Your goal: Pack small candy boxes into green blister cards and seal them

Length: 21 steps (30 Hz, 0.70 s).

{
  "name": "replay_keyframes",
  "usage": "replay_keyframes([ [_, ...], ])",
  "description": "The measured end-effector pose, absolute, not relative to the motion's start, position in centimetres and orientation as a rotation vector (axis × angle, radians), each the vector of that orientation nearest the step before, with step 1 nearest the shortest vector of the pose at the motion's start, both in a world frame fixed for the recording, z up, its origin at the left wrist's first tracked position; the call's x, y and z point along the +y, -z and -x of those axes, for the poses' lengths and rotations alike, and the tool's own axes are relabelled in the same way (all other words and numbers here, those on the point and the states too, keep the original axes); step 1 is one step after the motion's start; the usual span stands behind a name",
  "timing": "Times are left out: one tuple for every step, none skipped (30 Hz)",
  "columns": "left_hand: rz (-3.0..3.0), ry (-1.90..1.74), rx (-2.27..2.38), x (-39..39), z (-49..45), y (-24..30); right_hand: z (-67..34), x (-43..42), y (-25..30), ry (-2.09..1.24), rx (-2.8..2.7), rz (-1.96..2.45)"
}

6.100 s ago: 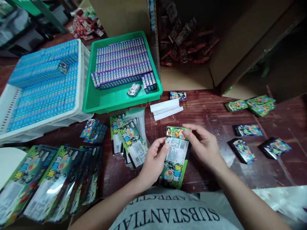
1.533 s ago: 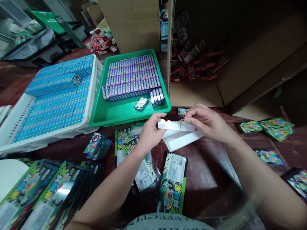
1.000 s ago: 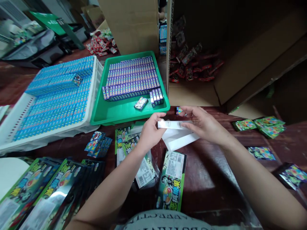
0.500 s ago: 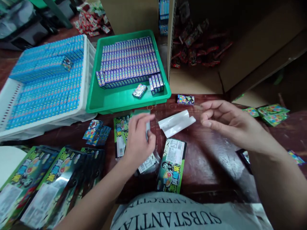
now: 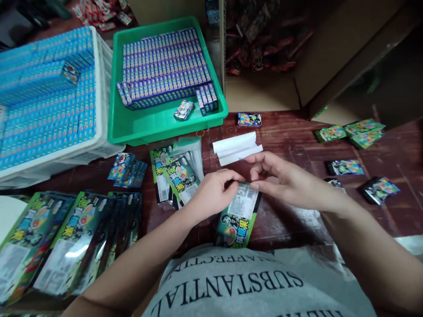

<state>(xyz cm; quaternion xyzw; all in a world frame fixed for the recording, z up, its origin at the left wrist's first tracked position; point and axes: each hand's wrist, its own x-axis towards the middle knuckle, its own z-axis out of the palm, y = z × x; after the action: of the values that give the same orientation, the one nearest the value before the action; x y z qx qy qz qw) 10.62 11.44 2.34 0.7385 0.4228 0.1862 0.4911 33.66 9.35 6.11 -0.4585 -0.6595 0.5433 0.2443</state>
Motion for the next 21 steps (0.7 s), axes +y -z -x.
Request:
replay_keyframes([
  [-1.725, -0.432, 1.021, 11.3, -10.6, -2.5, -33.3, 9.2, -6.2, -1.463, -1.844, 1.280],
  [-1.666, -0.432, 1.026, 11.1, -10.7, -2.5, -32.9, 9.0, -6.3, -1.433, -1.889, 1.315],
  [-1.608, -0.454, 1.028, 11.0, -10.8, -2.5, -32.6, 8.9, -6.3, -1.397, -1.930, 1.354],
  [-1.546, -0.491, 1.023, 10.8, -10.9, -2.4, -32.3, 8.8, -6.3, -1.359, -1.966, 1.390],
  [-1.486, -0.529, 1.010, 10.7, -11.0, -2.3, -32.1, 8.7, -6.3, -1.322, -1.993, 1.424],
  [-1.434, -0.563, 0.996, 10.6, -11.0, -2.3, -32.0, 8.6, -6.2, -1.282, -2.012, 1.449],
  [-1.394, -0.587, 0.984, 10.4, -11.1, -2.3, -31.9, 8.4, -6.1, -1.242, -2.028, 1.466],
  [-1.369, -0.599, 0.977, 10.3, -11.1, -2.3, -31.8, 8.2, -5.9, -1.192, -2.038, 1.479],
  [-1.358, -0.599, 0.973, 10.2, -11.0, -2.4, -31.8, 8.0, -5.8, -1.124, -2.043, 1.487],
  [-1.358, -0.594, 0.970, 10.2, -10.9, -2.5, -31.7, 7.7, -5.7, -1.039, -2.051, 1.492],
  [-1.362, -0.588, 0.966, 10.1, -10.8, -2.6, -31.7, 7.3, -5.6, -0.941, -2.063, 1.496],
  [-1.369, -0.582, 0.961, 10.1, -10.7, -2.7, -31.6, 6.9, -5.5, -0.843, -2.081, 1.500],
  [-1.383, -0.577, 0.954, 10.0, -10.5, -2.7, -31.6, 6.5, -5.5, -0.755, -2.103, 1.501],
  [-1.404, -0.570, 0.947, 10.0, -10.3, -2.8, -31.5, 6.0, -5.5, -0.687, -2.126, 1.499],
  [-1.431, -0.556, 0.939, 10.0, -10.2, -2.9, -31.4, 5.6, -5.5, -0.644, -2.145, 1.498],
  [-1.465, -0.537, 0.930, 10.0, -10.1, -3.1, -31.2, 5.2, -5.5, -0.619, -2.152, 1.500],
  [-1.506, -0.512, 0.920, 10.1, -10.1, -3.4, -31.1, 4.9, -5.5, -0.605, -2.148, 1.504],
  [-1.559, -0.480, 0.914, 10.2, -10.2, -3.8, -31.0, 4.6, -5.4, -0.599, -2.141, 1.512],
  [-1.627, -0.445, 0.913, 10.3, -10.3, -4.2, -30.9, 4.4, -5.4, -0.595, -2.137, 1.522],
  [-1.713, -0.404, 0.917, 10.6, -10.4, -4.7, -30.8, 4.3, -5.4, -0.595, -2.140, 1.529],
  [-1.812, -0.357, 0.921, 11.0, -10.6, -5.2, -30.7, 4.2, -5.4, -0.601, -2.151, 1.524],
])
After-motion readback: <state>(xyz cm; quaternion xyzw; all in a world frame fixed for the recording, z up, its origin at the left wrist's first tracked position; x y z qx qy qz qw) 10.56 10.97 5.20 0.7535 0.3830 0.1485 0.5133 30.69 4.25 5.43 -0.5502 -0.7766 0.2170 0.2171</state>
